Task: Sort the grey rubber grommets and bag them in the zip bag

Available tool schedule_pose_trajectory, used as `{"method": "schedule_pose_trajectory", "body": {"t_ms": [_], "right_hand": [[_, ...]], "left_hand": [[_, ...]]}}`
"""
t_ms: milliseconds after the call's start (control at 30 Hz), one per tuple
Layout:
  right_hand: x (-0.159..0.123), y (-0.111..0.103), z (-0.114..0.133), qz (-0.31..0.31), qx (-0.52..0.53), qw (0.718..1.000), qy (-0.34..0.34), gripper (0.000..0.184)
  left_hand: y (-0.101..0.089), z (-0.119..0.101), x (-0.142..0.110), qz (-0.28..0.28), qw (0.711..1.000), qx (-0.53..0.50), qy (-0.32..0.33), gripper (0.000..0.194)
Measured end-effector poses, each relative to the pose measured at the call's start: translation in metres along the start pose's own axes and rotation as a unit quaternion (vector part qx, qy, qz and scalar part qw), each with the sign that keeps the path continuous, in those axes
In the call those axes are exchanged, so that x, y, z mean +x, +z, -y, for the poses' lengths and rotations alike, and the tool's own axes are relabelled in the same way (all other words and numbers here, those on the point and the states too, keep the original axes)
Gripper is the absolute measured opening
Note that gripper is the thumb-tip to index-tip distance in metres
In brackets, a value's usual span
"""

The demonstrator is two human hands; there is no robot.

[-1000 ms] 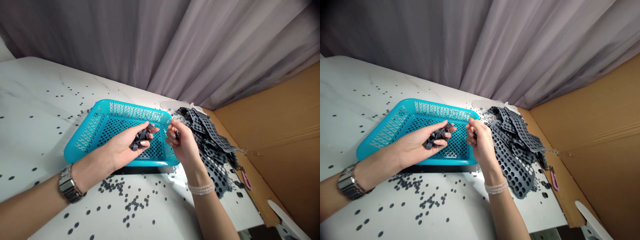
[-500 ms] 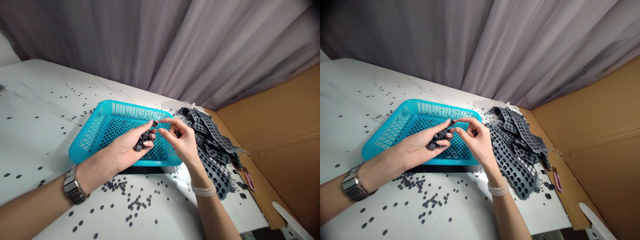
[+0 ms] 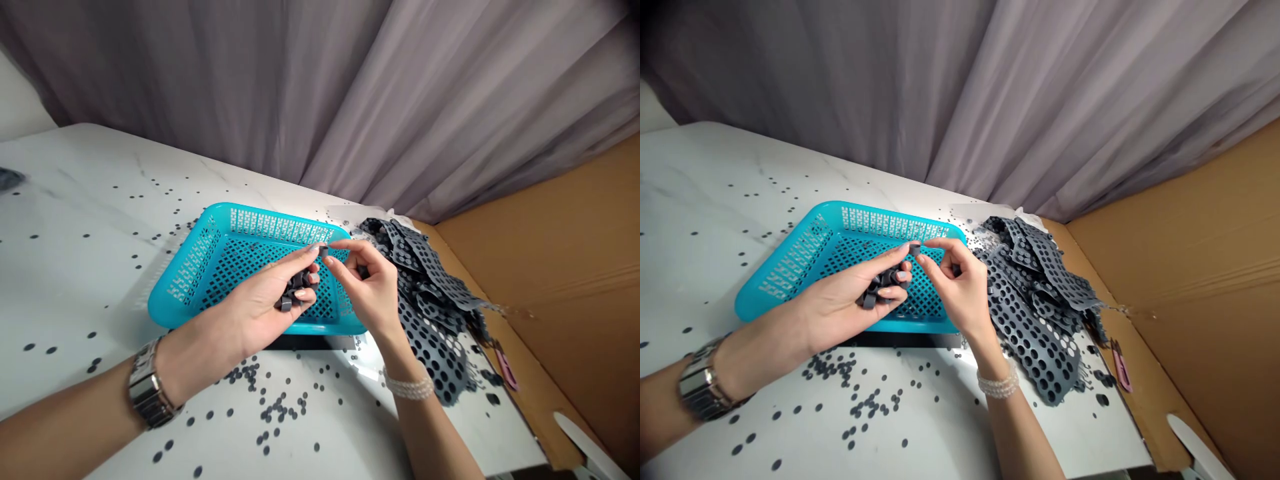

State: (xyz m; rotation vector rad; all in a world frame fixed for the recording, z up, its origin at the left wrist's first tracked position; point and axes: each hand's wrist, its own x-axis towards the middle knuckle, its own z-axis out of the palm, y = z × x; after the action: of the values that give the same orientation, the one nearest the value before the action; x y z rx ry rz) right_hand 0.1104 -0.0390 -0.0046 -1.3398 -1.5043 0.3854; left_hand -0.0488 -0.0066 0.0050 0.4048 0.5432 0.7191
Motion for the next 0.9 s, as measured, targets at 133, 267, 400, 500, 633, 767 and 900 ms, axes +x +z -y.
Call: {"method": "schedule_pose_trajectory", "body": {"t_ms": [133, 267, 400, 500, 633, 767, 900], "right_hand": [[-0.0015, 0.0013, 0.0004, -0.005, 0.0, 1.0, -0.004, 0.012], [-0.0029, 0.0029, 0.0018, -0.009, -0.001, 1.0, 0.0, 0.01], [-0.0039, 0.0045, 0.0048, -0.025, 0.0, 1.0, -0.011, 0.008], [-0.0043, 0.0048, 0.006, -0.022, 0.002, 1.0, -0.011, 0.008], [-0.0052, 0.0033, 0.0071, -0.013, 0.001, 0.999, -0.041, 0.01], [-0.0061, 0.0021, 0.0074, 0.004, -0.01, 0.995, -0.1, 0.031], [-0.0068, 0.0029, 0.0072, -0.011, -0.025, 0.993, -0.111, 0.03]], "left_hand": [[0.0044, 0.0001, -0.0016, 0.005, 1.0, -0.007, 0.009, 0.01], [0.0067, 0.0, -0.003, 0.011, 1.0, -0.011, 0.011, 0.01], [0.0044, 0.0007, -0.0031, 0.007, 1.0, -0.005, 0.001, 0.012], [0.0043, 0.0008, -0.0037, -0.013, 1.0, -0.006, -0.008, 0.015], [0.0064, 0.0, -0.0049, -0.026, 0.999, -0.017, -0.007, 0.014], [0.0069, 0.0003, -0.0055, -0.027, 0.999, -0.045, -0.011, 0.017], [0.0028, 0.0026, -0.0055, -0.014, 0.999, -0.04, -0.006, 0.016]]}}
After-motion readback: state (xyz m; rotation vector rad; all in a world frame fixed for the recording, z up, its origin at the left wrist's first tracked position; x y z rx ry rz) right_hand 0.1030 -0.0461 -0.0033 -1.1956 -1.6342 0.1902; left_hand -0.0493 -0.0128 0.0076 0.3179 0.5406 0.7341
